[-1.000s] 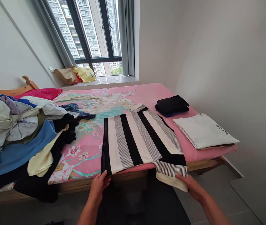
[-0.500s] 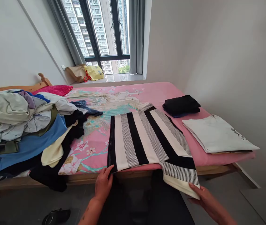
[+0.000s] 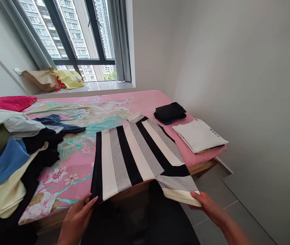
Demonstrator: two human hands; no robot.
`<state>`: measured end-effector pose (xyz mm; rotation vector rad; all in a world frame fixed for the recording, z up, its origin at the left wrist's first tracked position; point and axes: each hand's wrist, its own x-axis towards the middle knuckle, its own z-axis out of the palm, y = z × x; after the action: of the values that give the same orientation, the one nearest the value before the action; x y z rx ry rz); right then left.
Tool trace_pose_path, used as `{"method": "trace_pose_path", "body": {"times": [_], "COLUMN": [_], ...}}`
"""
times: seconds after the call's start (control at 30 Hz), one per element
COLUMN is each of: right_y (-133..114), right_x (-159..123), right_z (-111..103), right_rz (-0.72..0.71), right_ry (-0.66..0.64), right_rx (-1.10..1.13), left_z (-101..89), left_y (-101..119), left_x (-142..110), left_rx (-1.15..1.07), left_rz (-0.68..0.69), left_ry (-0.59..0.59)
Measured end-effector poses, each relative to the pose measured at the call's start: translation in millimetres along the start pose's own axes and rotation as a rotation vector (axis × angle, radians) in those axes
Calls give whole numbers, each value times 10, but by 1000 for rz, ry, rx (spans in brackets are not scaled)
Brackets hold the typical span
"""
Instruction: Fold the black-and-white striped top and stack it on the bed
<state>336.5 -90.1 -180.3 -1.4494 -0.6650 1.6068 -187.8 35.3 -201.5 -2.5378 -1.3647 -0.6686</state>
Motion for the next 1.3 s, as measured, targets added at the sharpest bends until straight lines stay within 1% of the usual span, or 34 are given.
{"method": "trace_pose_path", "body": {"times": [0.1,0.17,0.23,0.3,0.37,0.43,0.47,0.53,0.6,0.63,0.7,0.73,0.8,0.87,0.9,1.0,1.07,1.2,1.3], "right_y": [38,7,-82,-244,-498,-850,-1057,-1506,-1933,-2110,-2341,-2385,-2329,-2132,-2009,-1687,-1573,-1537,-1505], "right_x": [-61,-78,-79,-50,40,223,354,686,1071,1262,1595,1724,1889,1940,1936,1882,1872,1936,1963], "right_z": [24,59,87,95,97,123,154,246,345,380,390,360,241,82,5,-155,-191,-174,-160], "right_rz": [22,37,26,-15,-72,-118,-139,-159,-190,-201,-228,-235,-229,-198,-180,-140,-119,-50,-4], "right_ry": [19,34,40,17,-29,-56,-55,-34,6,29,106,162,278,352,366,353,323,267,253], "right_rx": [-32,-45,-68,-96,-117,-135,-149,-195,-218,-228,-237,-246,-280,-331,-358,-432,-464,-503,-544], "left_z": [59,83,75,40,0,-21,-20,10,76,120,220,270,349,381,376,298,222,120,103], "left_y": [-2,25,51,50,10,-69,-117,-216,-305,-344,-409,-437,-482,-510,-516,-506,-486,-443,-403], "left_x": [-99,-88,-31,53,163,326,438,723,1055,1216,1478,1566,1656,1660,1647,1598,1562,1437,1324], "left_rx": [13,-3,-48,-127,-228,-327,-367,-408,-403,-414,-504,-573,-696,-745,-756,-777,-763,-723,-789], "left_rz": [5,-22,-57,-88,-143,-252,-336,-547,-755,-839,-959,-996,-1034,-1038,-1031,-1022,-1031,-1072,-1121], "left_ry": [-13,7,36,42,25,-7,-28,-71,-108,-124,-172,-211,-305,-377,-396,-428,-480,-554,-566]}}
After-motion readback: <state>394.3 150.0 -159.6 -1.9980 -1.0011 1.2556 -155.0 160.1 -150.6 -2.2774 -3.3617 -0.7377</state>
